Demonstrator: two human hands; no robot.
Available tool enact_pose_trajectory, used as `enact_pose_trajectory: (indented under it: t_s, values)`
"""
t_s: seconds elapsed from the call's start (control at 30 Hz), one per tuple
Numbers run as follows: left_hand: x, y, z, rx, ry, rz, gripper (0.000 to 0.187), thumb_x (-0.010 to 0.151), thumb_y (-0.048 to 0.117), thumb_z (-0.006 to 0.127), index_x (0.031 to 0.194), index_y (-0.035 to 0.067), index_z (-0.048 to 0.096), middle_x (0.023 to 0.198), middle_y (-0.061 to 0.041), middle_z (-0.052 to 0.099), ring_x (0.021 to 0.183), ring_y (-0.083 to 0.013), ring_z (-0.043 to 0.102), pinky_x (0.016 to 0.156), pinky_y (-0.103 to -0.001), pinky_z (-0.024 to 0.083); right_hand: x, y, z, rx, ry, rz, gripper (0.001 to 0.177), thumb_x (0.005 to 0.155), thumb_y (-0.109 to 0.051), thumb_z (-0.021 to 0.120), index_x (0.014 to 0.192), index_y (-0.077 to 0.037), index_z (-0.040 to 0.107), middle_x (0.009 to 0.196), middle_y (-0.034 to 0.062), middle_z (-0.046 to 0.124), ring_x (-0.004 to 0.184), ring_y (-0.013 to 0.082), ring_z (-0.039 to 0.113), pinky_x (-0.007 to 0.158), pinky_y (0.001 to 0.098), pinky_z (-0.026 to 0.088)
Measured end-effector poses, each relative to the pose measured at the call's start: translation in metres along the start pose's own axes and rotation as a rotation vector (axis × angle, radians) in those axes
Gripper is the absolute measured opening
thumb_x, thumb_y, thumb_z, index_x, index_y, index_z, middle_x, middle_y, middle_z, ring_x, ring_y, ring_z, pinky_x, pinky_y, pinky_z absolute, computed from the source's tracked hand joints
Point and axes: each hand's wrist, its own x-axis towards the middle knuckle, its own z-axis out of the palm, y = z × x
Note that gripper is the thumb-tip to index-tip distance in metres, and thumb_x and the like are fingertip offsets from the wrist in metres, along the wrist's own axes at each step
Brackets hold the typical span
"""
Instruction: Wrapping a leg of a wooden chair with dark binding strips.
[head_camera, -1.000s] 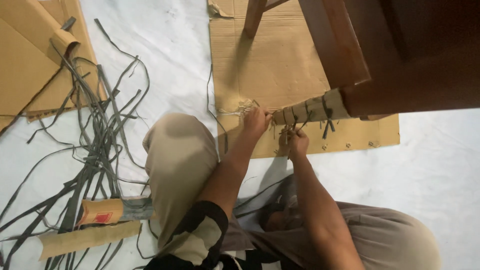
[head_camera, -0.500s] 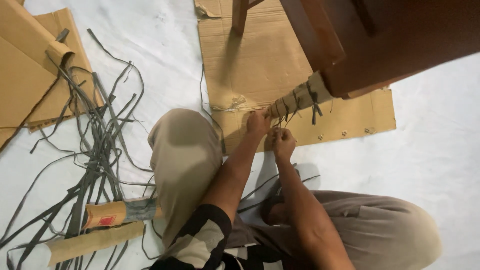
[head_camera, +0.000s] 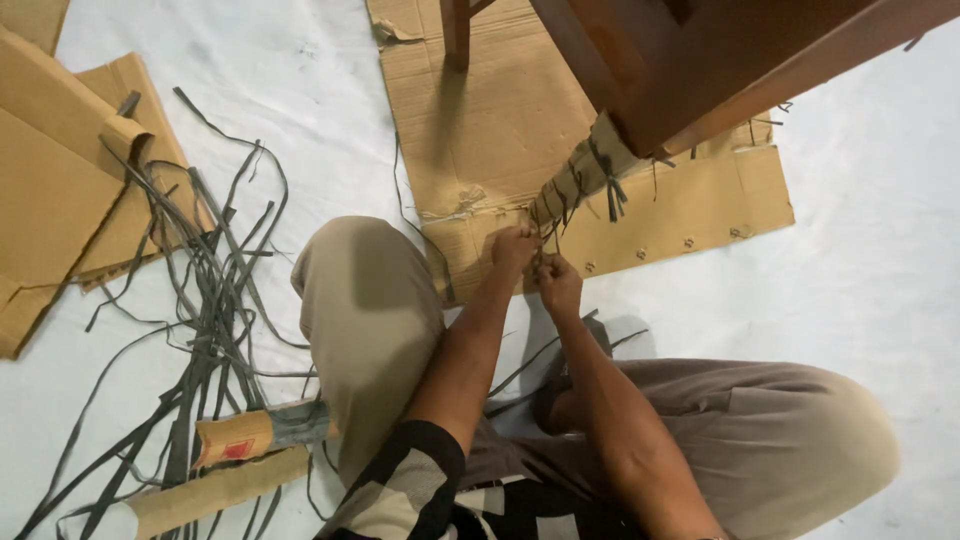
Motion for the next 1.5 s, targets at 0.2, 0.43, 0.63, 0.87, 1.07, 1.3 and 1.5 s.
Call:
enact_pose_trajectory:
  t_s: [0.2, 0.43, 0.63, 0.87, 1.07, 1.3, 1.5]
  values:
    - [-0.029, 0.015, -0.011, -0.093, -0.036, 0.032, 0.022, 0.074, 0.035, 0.084, 0.079, 0.015, 0.076, 0.087, -0.009, 0.074, 0.094, -0.0308, 0.072, 0.084, -0.041, 0.056, -0.001, -0.011, -0.004, -0.063, -0.049, 0.041, 0.016, 0.089, -0.03, 0.065, 0.094, -0.019, 0.076, 0.08, 0.0125, 0.073, 0.087, 0.0363, 0.072, 0.086, 0.0475, 0.055]
    - [-0.008, 0.001, -0.001, 0.0, -0.045, -0.029, 0.031, 0.071, 0.032, 0.084, 0.097, 0.017, 0.079, 0.095, -0.014, 0.076, 0.101, -0.0356, 0.074, 0.085, -0.042, 0.059, 0.001, -0.002, -0.007, -0.082, -0.1, 0.023, 0.016, 0.091, -0.03, 0.064, 0.097, -0.021, 0.076, 0.086, 0.0092, 0.076, 0.092, 0.0342, 0.073, 0.088, 0.0467, 0.055]
    - [-0.012, 0.014, -0.003, 0.071, -0.027, -0.103, 0.03, 0.073, 0.033, 0.086, 0.099, 0.022, 0.078, 0.101, -0.012, 0.077, 0.108, -0.0343, 0.073, 0.095, -0.042, 0.056, 0.009, 0.003, -0.01, -0.094, 0.042, 0.07, 0.021, 0.096, -0.029, 0.064, 0.107, -0.015, 0.074, 0.097, 0.0165, 0.075, 0.1, 0.0398, 0.072, 0.093, 0.0535, 0.053]
    - [-0.034, 0.021, -0.019, 0.058, -0.017, -0.009, 0.009, 0.083, 0.036, 0.08, 0.084, 0.027, 0.08, 0.107, -0.017, 0.076, 0.113, -0.0415, 0.07, 0.101, -0.046, 0.053, 0.022, -0.04, -0.01, 0.014, 0.039, 0.099, 0.036, 0.091, -0.049, 0.071, 0.107, -0.017, 0.075, 0.101, 0.017, 0.075, 0.106, 0.0432, 0.068, 0.097, 0.0556, 0.05]
    - [-0.044, 0.029, -0.022, 0.196, -0.012, 0.001, 0.029, 0.091, 0.034, 0.068, 0.106, 0.012, 0.079, 0.117, -0.022, 0.073, 0.123, -0.0413, 0.066, 0.108, -0.051, 0.051, 0.049, 0.001, 0.012, 0.001, 0.049, 0.196, 0.019, 0.088, -0.036, 0.07, 0.091, -0.019, 0.077, 0.085, 0.0086, 0.074, 0.093, 0.0333, 0.07, 0.088, 0.0448, 0.052]
    - [-0.03, 0.012, -0.031, 0.276, -0.015, 0.192, 0.02, 0.088, 0.029, 0.071, 0.106, 0.026, 0.08, 0.11, -0.005, 0.078, 0.115, -0.0332, 0.071, 0.101, -0.047, 0.056, 0.038, -0.016, 0.015, -0.176, 0.136, 0.024, 0.016, 0.09, -0.03, 0.071, 0.092, -0.014, 0.069, 0.084, 0.0178, 0.071, 0.09, 0.0458, 0.069, 0.082, 0.0568, 0.051]
    - [-0.052, 0.038, -0.057, 0.349, -0.011, 0.37, 0.012, 0.092, 0.022, 0.067, 0.095, 0.016, 0.078, 0.098, -0.013, 0.076, 0.102, -0.0385, 0.073, 0.093, -0.05, 0.06, 0.029, -0.031, 0.01, -0.337, 0.261, -0.272, 0.017, 0.089, -0.021, 0.072, 0.086, -0.005, 0.067, 0.076, 0.0218, 0.066, 0.078, 0.0479, 0.068, 0.069, 0.0614, 0.052]
